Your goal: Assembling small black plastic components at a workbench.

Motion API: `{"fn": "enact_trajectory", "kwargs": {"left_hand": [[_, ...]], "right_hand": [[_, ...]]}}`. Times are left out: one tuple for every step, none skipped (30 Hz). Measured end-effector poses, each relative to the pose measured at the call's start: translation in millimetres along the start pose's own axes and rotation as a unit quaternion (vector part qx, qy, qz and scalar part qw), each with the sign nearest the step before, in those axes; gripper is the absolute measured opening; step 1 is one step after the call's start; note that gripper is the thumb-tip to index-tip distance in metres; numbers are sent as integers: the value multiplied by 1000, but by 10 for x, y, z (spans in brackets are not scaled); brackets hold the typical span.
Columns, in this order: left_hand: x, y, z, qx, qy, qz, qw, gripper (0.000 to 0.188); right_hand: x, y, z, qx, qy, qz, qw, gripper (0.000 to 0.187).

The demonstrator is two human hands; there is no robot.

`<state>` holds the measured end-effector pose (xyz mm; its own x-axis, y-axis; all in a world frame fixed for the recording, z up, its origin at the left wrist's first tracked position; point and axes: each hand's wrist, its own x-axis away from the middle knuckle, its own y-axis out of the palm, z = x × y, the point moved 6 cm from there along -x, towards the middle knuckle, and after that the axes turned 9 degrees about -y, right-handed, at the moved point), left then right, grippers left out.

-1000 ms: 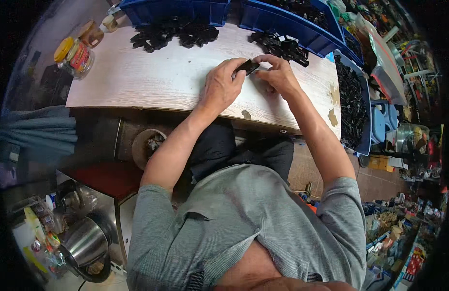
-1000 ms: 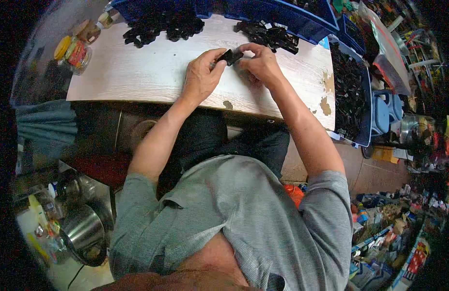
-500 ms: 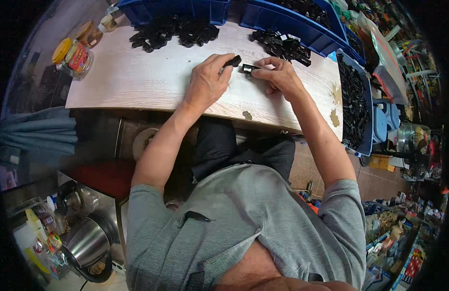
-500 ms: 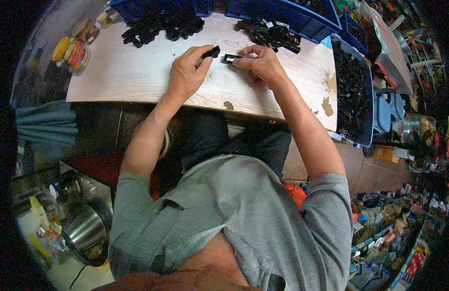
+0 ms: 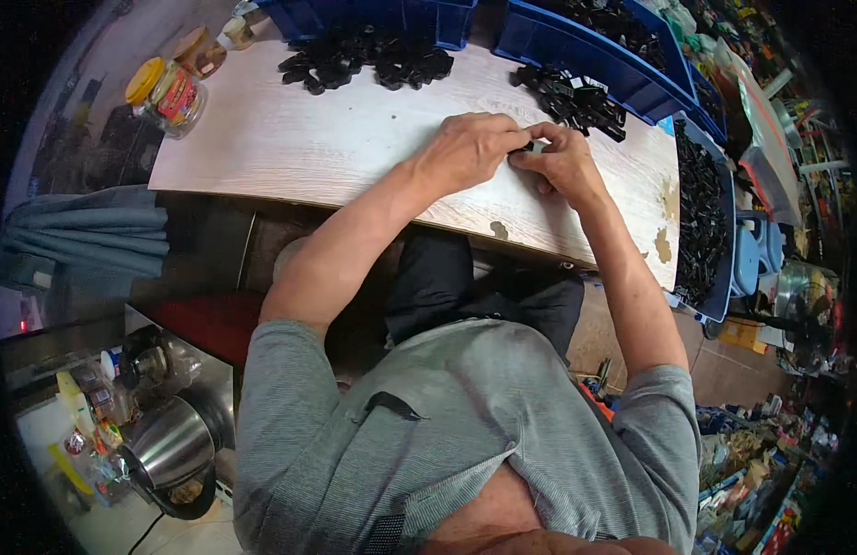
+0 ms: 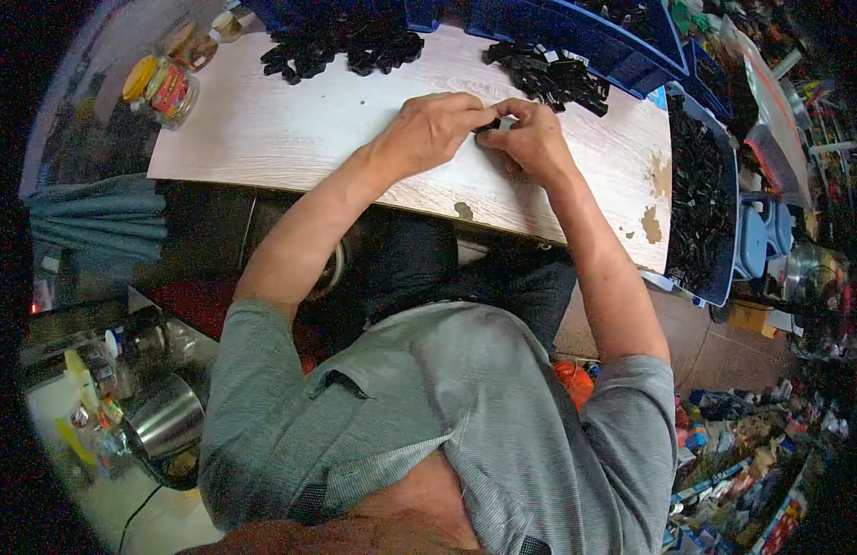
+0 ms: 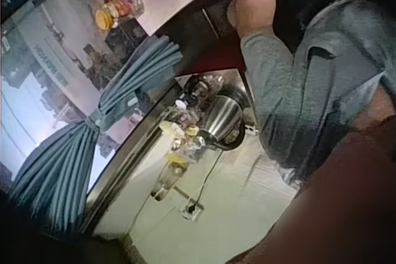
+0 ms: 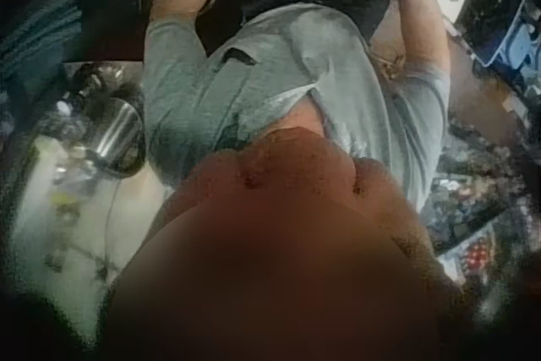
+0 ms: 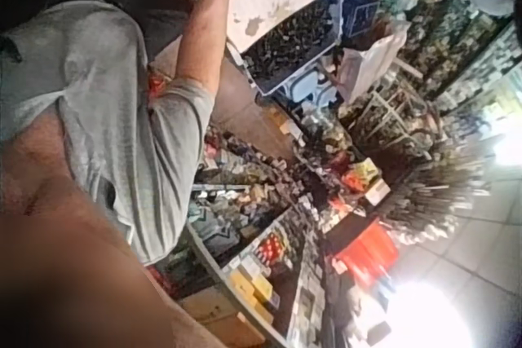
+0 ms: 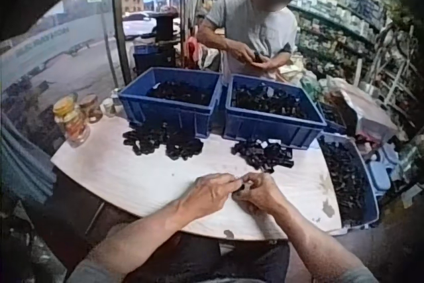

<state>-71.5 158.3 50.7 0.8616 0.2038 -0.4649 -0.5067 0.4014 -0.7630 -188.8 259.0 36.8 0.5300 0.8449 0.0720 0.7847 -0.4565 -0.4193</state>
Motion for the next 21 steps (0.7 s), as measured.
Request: {"fn": "enact_trajectory", "kwargs": {"left_hand": [[17,10,26,-3,5,-8,1000,29],[52,3,41,-5,3,-9,1000,29],[97,-13,74,-5,10,-1,1000,30],[132,-43,93,-5,17,7,1000,31],[158,-34,90,-8,16,8,1000,31],[184,-34,94,-22,17,33,999,32],[195,-66,123,-36,19,59,997,32],[206,-84,135,-38,19,61,997,32],[208,-61,127,-53,2,29,998,32],[208,-42,122,-68,-14,-4,998,33],[219,-39,134,-69,-13,-1,998,33],[233,-24,146,-77,-13,8,997,33],[239,-22,147,-85,-11,17,996,33],[230,-19,133,-85,-8,19,996,33],[224,-108,147,-80,28,99,992,29],[225,-190,158,-71,63,177,980,25],[190,-337,46,-59,8,211,976,28],[155,-499,-100,-46,-48,244,968,30],[189,-581,-316,-126,-121,293,940,30],[143,-623,-533,-208,-191,267,921,46],[141,-651,-670,-241,-224,272,904,40]], "right_hand": [[5,2,-8,-3,-4,-1,1000,26],[11,-3,13,-5,-5,-3,1000,26],[17,-10,34,2,-8,-11,1000,26],[14,4,21,9,-13,-18,1000,26],[4,21,0,9,-15,-20,1000,26],[-2,27,-8,14,4,-17,1000,29],[-2,23,-11,22,24,-14,999,31],[-5,25,-11,22,21,-16,999,31],[-6,25,2,22,11,-18,1000,30],[-7,24,5,22,1,-20,1000,29],[-4,22,9,24,-2,-19,1000,29],[5,20,24,18,4,-20,1000,28],[7,20,40,11,10,-19,1000,28],[3,11,61,12,7,-17,1000,28],[-10,0,75,17,-15,-15,1000,27],[-18,-15,110,23,-35,-13,999,26],[-4,-31,150,-15,-31,10,999,25],[42,-109,187,-13,-27,17,999,25],[112,-132,122,-58,7,40,997,26],[177,-183,93,-103,41,66,992,27],[240,-277,105,-104,51,71,991,28]]}}
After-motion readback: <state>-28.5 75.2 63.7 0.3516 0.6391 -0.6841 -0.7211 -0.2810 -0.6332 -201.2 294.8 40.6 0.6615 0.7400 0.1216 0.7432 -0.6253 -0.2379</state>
